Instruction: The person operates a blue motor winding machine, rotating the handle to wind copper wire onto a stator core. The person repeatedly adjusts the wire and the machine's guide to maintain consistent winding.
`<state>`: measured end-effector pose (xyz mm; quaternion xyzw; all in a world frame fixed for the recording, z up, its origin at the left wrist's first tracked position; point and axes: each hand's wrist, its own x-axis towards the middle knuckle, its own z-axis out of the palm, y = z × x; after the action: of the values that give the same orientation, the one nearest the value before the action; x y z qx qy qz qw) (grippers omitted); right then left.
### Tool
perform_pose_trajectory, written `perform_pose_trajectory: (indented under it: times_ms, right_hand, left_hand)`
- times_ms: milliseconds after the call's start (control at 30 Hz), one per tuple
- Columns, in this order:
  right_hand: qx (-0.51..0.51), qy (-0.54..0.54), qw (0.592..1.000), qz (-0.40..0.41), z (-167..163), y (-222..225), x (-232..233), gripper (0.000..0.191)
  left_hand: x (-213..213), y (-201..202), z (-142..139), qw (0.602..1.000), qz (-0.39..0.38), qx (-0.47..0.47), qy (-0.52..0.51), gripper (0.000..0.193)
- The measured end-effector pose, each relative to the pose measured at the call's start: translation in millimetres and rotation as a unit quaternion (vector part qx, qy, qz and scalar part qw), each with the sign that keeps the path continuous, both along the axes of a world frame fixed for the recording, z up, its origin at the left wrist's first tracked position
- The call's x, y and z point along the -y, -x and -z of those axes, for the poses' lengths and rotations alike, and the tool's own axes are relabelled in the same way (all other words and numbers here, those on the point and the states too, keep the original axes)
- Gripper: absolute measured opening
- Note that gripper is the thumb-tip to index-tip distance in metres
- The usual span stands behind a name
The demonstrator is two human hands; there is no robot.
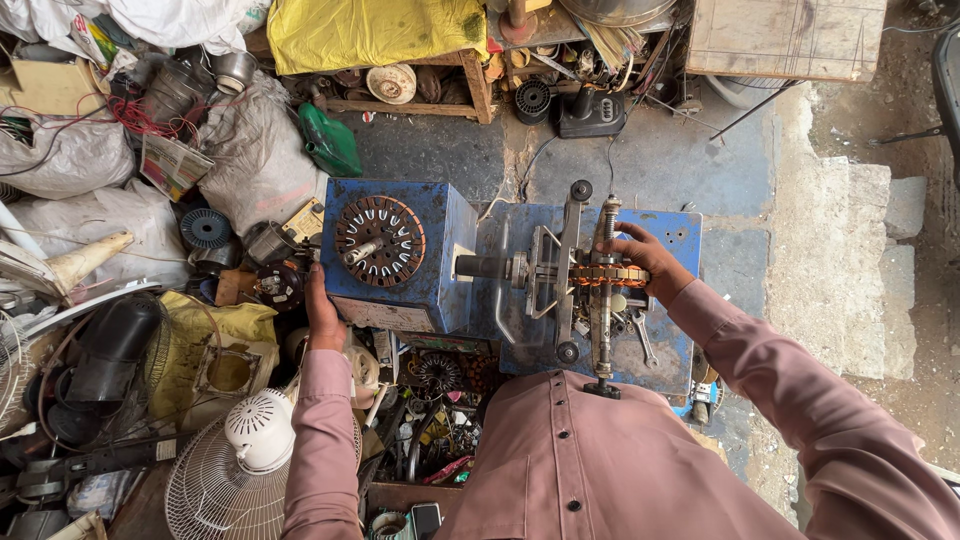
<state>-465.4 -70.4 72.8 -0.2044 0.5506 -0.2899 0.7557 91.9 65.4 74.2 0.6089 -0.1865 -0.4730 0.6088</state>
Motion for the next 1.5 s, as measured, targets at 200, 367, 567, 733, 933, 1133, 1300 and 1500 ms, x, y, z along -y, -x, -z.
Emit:
perform_pose_trajectory:
  times_ms: [200, 367, 567, 733, 933, 1133, 1300, 1500]
  right_hand:
    - [-0.006, -0.001, 1.0, -0.001, -1.3, 0.2, 0.4, 0.083]
    - [-0.013, -0.001, 1.0, -0.004, -1.1, 0.4, 1.5, 0.083]
    - [-0.009, 0.003, 1.0, -0.003, -1.2, 0.7, 1.2, 0.082]
    - [-0.008, 0.002, 1.0, -0.005, -4.0, 0.3, 1.9, 0.083]
    - [-0.006, -0.002, 1.0, 0.0, -6.1, 0.1, 0.7, 0.085]
    - [0.001, 0.005, 1.0, 0.0, -4.4, 0.3, 1.8, 0.085]
    - [0.001, 0.008, 1.0, -0.002, -3.1, 1.1, 1.5, 0.084]
    - [-0.002, 0.002, 1.0, -0.002, -1.8, 0.1, 1.6, 0.083]
  left_hand:
    - [0.5, 1.1, -1.3, 1.0, -0.008, 0.009, -0.011, 0.08]
    - [0.7, 1.9, -1.8, 1.0, 0.0, 0.005, -0.001, 0.082]
    - [1.4, 2.6, -2.5, 1.0, -0.001, 0.011, 0.002, 0.086]
    - [2.0, 2.6, -5.1, 1.0, 0.003, 0.023, -0.019, 0.091]
    - [1.5, 5.1, -8.9, 1.0, -0.002, 0.014, -0.007, 0.091]
    - [1.3, 6.0, -9.9, 1.0, -0.005, 0.002, -0.004, 0.086]
    - [2.3, 4.7, -6.8, 1.0, -0.001, -0.004, 0.007, 0.085]
    - [2.5, 4.5, -8.7, 1.0, 0.0, -0.001, 0.004, 0.086]
